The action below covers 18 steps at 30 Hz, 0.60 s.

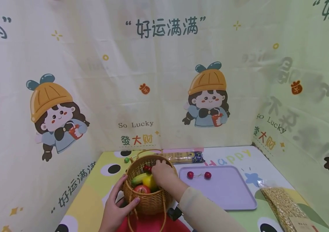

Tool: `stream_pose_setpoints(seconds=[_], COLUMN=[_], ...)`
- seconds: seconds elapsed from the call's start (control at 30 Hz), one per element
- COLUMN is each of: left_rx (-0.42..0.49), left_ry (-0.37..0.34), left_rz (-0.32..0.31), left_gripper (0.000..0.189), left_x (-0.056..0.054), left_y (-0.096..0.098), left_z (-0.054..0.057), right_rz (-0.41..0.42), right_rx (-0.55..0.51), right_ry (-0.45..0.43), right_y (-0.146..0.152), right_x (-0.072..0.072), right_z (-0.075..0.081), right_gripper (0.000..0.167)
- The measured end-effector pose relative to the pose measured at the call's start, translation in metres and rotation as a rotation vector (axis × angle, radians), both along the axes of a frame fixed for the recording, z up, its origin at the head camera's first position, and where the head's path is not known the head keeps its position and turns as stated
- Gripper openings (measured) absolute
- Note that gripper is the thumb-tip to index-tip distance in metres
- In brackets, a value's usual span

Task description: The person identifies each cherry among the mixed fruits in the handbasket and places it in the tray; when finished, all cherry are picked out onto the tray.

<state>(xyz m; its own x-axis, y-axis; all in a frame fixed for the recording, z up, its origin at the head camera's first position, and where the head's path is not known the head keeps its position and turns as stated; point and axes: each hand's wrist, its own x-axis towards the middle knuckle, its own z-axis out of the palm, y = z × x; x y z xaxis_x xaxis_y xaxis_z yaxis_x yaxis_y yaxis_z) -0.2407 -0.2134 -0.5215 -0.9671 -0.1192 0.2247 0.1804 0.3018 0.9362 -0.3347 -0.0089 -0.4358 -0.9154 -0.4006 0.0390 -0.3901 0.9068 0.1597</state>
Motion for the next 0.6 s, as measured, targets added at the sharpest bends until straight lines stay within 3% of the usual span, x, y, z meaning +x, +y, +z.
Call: stream_pose_setpoints(seconds=[0.17,0.37,0.6], left_rx=[0.000,-0.003,-0.008], left_ry=[0.002,-0.003,0.001], left_rz=[0.000,0.002,0.011], left_gripper=[0.090,0.091,0.092], left_x=[0.000,0.000,-0.001], left_y=[0.000,0.000,-0.001], left_z=[0.000,0.001,0.000], right_rz=[0.009,0.083,0.128], right_rx=[-0.084,-0.092,-0.130], right_ry=[-0.015,0.061,0.059], right_y=[0.001,0.000,0.001], right_x=[0.002,0.003,0.009], right_z=[0.003,0.007,0.017], right_gripper=[0.023,0.018,0.024])
